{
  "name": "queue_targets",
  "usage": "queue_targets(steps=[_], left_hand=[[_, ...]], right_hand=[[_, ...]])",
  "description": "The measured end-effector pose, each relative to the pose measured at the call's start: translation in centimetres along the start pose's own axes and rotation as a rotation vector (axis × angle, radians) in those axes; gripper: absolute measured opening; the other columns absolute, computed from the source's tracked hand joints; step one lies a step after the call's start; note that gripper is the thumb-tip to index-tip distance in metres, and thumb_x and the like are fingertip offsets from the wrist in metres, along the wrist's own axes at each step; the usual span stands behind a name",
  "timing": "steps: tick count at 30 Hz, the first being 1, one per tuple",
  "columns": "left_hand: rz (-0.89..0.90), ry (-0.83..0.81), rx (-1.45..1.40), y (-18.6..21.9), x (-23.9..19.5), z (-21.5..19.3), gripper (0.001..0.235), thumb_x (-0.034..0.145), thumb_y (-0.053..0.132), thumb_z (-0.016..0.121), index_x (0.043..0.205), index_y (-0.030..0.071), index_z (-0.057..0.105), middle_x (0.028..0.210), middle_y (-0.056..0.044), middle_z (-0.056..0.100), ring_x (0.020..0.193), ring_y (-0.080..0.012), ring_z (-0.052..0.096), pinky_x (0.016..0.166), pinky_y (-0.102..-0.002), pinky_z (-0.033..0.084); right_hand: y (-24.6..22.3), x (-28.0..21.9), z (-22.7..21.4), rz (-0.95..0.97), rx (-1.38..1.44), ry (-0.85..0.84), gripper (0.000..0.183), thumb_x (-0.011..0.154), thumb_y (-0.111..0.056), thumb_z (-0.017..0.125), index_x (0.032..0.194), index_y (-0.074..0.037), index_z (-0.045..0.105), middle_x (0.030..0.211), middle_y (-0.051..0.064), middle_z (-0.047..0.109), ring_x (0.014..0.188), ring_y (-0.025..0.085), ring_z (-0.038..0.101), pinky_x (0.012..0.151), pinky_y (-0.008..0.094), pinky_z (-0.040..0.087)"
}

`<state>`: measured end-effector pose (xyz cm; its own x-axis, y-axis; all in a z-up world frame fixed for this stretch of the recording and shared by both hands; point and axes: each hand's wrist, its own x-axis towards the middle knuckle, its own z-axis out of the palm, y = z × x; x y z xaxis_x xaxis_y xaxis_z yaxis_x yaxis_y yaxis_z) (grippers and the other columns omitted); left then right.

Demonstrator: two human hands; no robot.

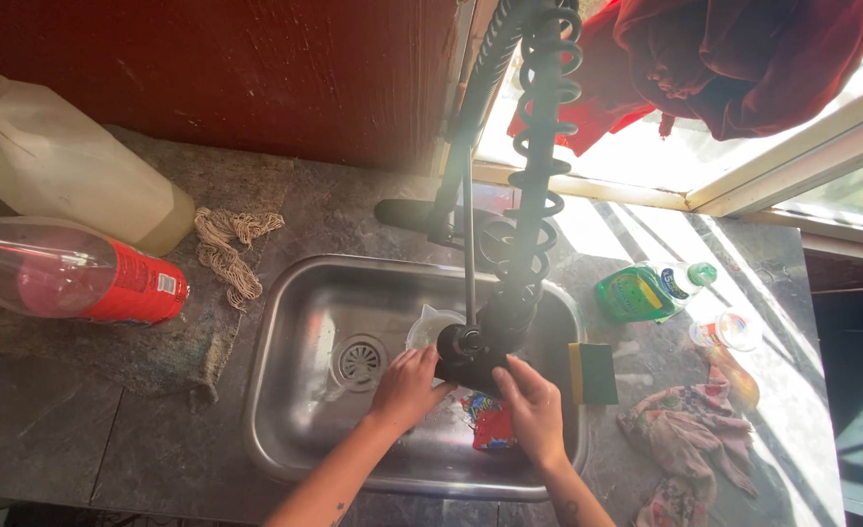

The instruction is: Washing and rinsing various plastic containers and a funnel in a sink

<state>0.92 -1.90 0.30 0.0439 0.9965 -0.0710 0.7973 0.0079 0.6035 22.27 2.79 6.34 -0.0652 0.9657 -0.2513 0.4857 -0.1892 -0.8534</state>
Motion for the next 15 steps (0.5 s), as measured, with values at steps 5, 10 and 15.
queue_targets(steps=[5,10,15], left_hand=[[-0.057,-0.113,0.212,0.9,1.0,-2.5,0.093,0.081,0.058,0.081,0.147,0.004,0.043,0.103,-0.013,0.072,0.085,-0.0393,0.074,0.066,-0.054,0.060],[-0.426,-0.362,-0.264,2.0,0.8,-6.3,0.080,0.087,0.073,0.060,0.133,0.009,0.048,0.112,-0.020,0.072,0.101,-0.0400,0.071,0.075,-0.050,0.054],[-0.779,-0.403,-1.264,-0.2,-1.0,-2.8,0.073,0.093,0.079,0.061,0.119,0.011,0.060,0.056,0.009,0.032,0.035,-0.0022,0.029,0.028,-0.015,0.023]], right_hand=[[-5.3,1.3,-0.5,0.063,0.128,-0.035,0.033,0.090,-0.035,0.071,0.100,-0.004,0.074,0.094,0.000,0.065,0.092,0.009,0.056,0.083,0.027,0.045],[-6.8,2.0,-1.0,-0.087,0.047,-0.141,0.032,0.099,-0.036,0.061,0.085,-0.010,0.072,0.071,-0.007,0.046,0.069,0.010,0.037,0.064,0.025,0.033],[-1.4,3.2,-0.1,-0.134,-0.073,-0.159,0.043,0.088,-0.028,0.081,0.125,-0.007,0.074,0.109,0.019,0.079,0.113,0.035,0.071,0.097,0.046,0.057]])
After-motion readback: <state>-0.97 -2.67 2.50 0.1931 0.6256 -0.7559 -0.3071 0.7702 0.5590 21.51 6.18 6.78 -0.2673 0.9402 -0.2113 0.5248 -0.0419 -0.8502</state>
